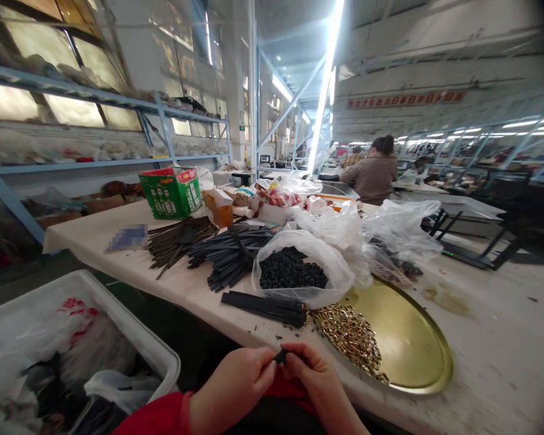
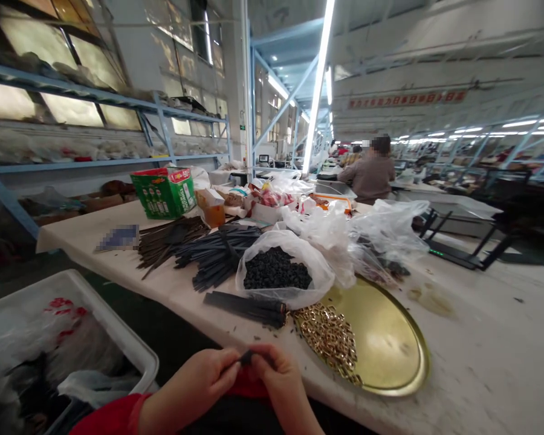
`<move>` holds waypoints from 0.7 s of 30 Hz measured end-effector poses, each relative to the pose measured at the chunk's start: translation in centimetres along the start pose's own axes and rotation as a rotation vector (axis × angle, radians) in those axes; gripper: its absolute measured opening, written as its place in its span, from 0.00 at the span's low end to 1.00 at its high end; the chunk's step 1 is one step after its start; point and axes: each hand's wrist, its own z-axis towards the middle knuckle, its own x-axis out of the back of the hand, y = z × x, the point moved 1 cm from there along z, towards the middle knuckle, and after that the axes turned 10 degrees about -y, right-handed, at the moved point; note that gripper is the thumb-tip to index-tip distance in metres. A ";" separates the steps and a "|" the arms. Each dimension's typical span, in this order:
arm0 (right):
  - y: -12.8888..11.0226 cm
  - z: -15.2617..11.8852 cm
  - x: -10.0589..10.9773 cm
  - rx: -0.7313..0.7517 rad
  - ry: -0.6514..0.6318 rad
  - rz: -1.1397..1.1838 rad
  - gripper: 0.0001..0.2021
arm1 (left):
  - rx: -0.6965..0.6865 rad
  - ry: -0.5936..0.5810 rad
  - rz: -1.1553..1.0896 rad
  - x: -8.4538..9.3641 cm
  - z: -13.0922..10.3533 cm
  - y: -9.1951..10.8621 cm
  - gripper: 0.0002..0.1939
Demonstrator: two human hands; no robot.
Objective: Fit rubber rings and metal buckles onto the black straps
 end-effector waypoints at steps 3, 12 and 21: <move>0.7 -0.2 0.2 -0.044 -0.041 0.040 0.18 | -0.001 -0.094 -0.015 0.2 0.0 -0.6 0.14; 2.3 1.7 -0.5 -0.147 -0.064 0.094 0.21 | 0.024 -0.053 -0.107 -1.9 1.2 -2.8 0.15; 0.2 2.2 -0.3 0.019 -0.112 -0.139 0.08 | 0.028 -0.090 -0.418 -2.2 2.8 -3.5 0.14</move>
